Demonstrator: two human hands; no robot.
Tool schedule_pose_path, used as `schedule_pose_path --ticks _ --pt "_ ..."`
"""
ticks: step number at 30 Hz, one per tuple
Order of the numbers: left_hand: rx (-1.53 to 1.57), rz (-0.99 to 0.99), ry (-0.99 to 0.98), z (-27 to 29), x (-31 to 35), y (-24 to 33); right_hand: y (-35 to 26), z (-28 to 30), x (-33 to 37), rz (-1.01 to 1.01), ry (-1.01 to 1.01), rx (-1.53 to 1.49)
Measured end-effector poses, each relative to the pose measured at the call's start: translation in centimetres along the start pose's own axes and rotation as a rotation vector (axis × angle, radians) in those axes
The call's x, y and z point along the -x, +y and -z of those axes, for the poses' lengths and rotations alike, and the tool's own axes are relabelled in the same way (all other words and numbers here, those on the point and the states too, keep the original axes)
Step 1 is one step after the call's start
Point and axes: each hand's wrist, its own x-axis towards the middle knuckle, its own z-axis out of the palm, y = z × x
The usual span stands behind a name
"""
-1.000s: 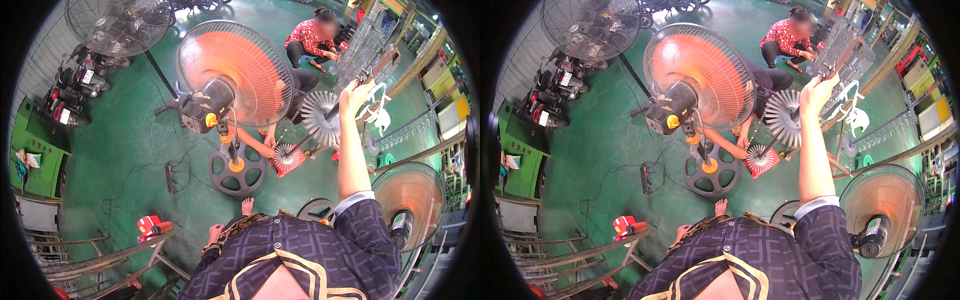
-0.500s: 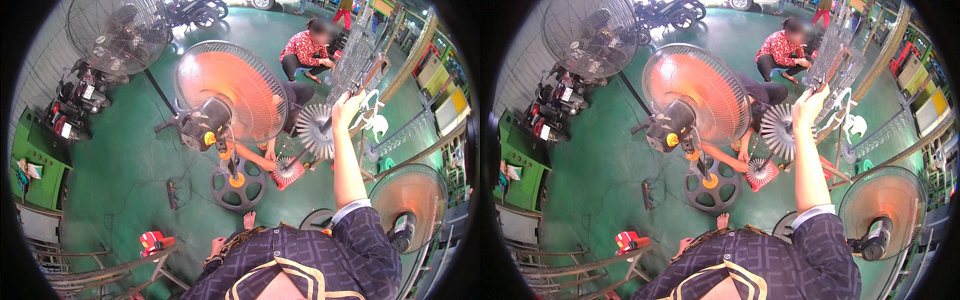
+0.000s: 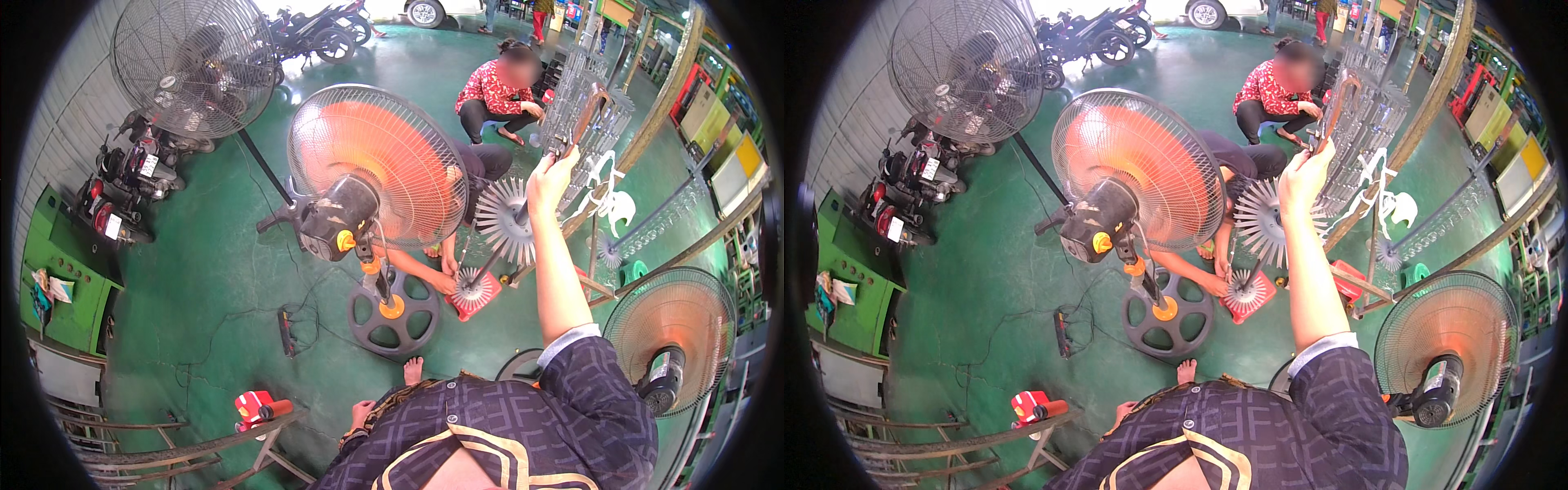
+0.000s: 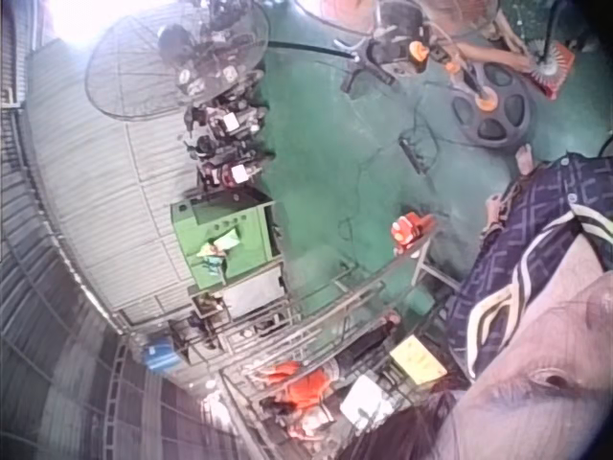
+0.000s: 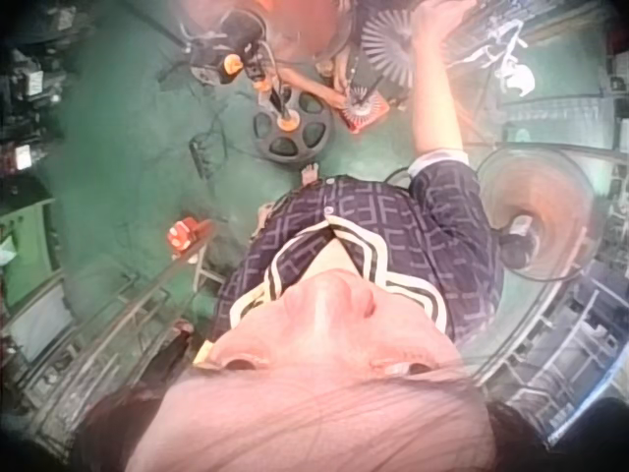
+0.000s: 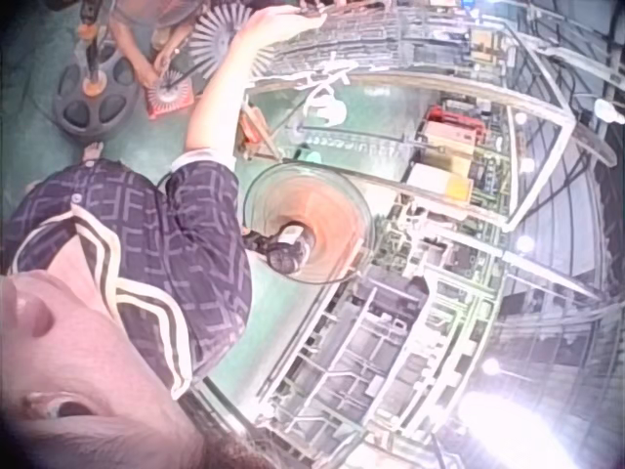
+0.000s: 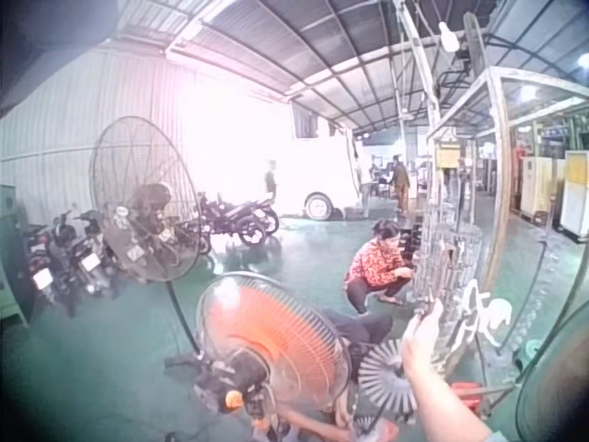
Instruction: The person picks up a fan blade assembly and walks through a workshop. They then stand at a workbench and repeatedly insert small metal pins into the slots of the fan blade assembly by hand.
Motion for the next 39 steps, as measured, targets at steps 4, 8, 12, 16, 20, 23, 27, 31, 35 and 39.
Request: schedule_pose_path --ticks 4,8,12,16,20,23,27,31,35,39 --pt "0.017 -0.005 0.006 -0.3 -0.1 -0.7 0.3 -0.1 -0.2 0.004 0.008 0.023" --pt "-0.009 0.003 -0.015 -0.3 0.2 -0.1 0.6 0.3 -0.4 0.009 0.024 0.042" --pt "0.013 0.003 -0.022 -0.4 0.3 0.2 1.2 0.8 -0.8 0.030 0.036 0.059" --pt "-0.012 0.002 -0.014 -0.5 -0.1 -0.3 0.9 1.0 -0.9 0.016 0.035 0.045" --pt "0.020 -0.016 -0.024 -0.6 0.1 0.6 1.2 1.2 -1.0 0.023 0.040 0.034" --pt "-0.013 -0.036 -0.014 -0.5 0.5 1.4 0.9 1.4 -1.2 0.004 0.037 0.044" --pt "-0.019 -0.061 0.000 -0.6 0.3 1.0 1.4 1.1 -1.2 0.041 0.060 0.082" --pt "0.038 -0.007 -0.003 -1.0 -0.1 -0.1 1.3 1.0 -1.3 0.079 0.068 0.096" --pt "0.098 0.012 -0.002 -1.2 -0.4 -1.0 0.9 0.9 -1.3 0.047 0.072 0.099" --pt "0.029 0.008 0.006 -1.2 0.1 0.7 0.8 1.2 -1.4 0.068 0.080 0.101"
